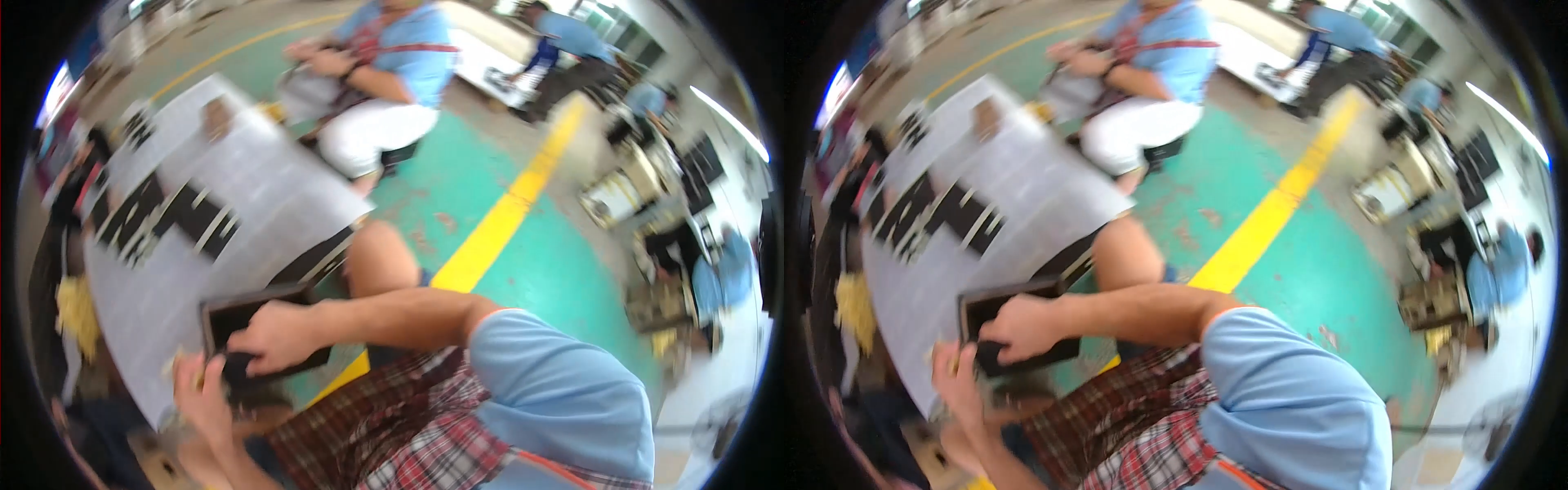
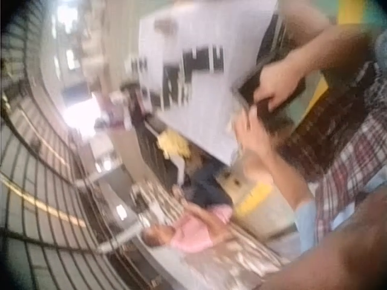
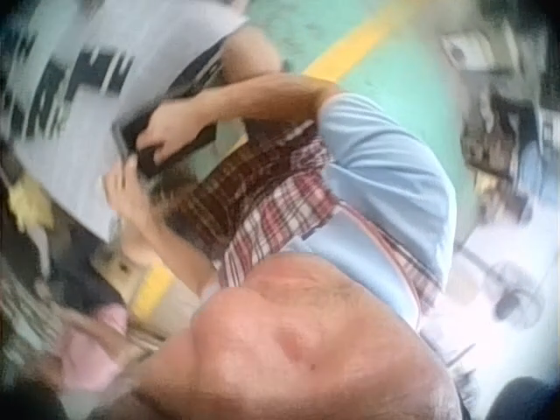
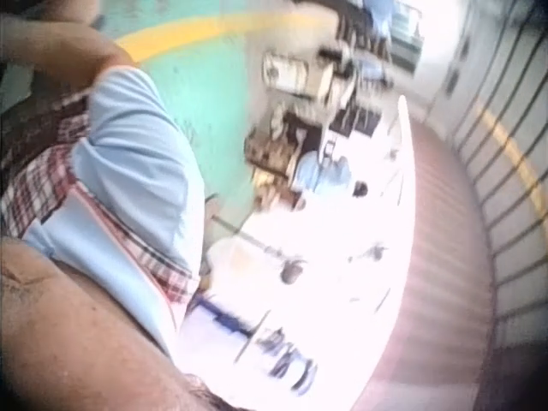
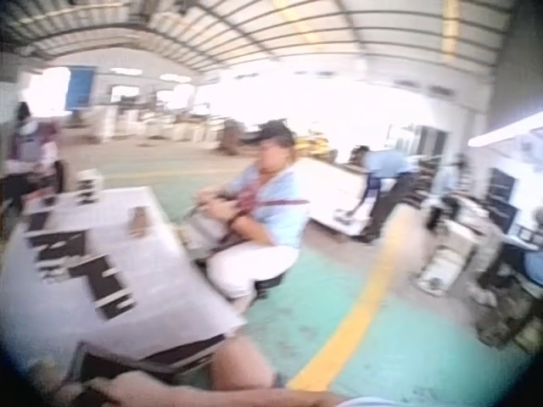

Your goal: Assembling and taping small wooden storage boxes.

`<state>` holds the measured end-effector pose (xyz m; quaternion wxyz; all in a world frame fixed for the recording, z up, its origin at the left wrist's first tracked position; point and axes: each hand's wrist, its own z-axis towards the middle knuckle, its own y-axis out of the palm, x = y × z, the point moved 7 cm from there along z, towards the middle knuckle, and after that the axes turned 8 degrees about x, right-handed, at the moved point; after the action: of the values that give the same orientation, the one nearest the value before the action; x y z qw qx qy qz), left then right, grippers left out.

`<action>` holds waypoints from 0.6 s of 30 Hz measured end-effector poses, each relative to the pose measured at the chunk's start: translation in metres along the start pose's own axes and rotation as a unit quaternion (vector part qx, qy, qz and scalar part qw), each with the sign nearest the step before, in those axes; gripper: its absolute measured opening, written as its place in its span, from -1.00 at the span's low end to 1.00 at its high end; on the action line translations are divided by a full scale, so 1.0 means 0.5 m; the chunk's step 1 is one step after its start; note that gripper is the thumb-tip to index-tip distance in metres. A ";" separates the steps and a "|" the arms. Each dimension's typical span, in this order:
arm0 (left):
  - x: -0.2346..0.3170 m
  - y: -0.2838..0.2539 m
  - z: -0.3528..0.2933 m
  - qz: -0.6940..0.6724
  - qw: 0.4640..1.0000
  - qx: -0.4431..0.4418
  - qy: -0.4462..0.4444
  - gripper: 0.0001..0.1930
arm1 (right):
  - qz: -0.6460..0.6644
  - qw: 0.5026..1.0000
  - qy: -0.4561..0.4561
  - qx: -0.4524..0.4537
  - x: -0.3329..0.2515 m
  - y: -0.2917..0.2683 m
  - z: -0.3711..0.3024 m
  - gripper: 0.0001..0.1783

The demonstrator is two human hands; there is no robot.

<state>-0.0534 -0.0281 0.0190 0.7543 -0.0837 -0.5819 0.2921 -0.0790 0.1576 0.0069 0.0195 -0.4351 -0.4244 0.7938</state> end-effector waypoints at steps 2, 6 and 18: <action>0.009 -0.015 0.004 0.053 0.996 -0.014 0.074 -0.89 | -0.021 1.000 -0.012 0.000 -0.006 0.009 0.004 -0.57; -0.026 0.019 0.025 -0.054 0.993 -0.092 0.054 -0.82 | -0.042 0.999 -0.002 0.019 0.006 -0.016 -0.011 -0.60; -0.004 0.032 0.050 0.066 0.993 -0.069 0.068 -0.66 | -0.062 0.996 0.018 0.054 0.052 -0.003 -0.012 -0.56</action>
<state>-0.0823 -0.0213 0.0177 0.7639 -0.1933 -0.5410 0.2940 -0.0914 0.1729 -0.0112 0.0998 -0.4201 -0.4063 0.8052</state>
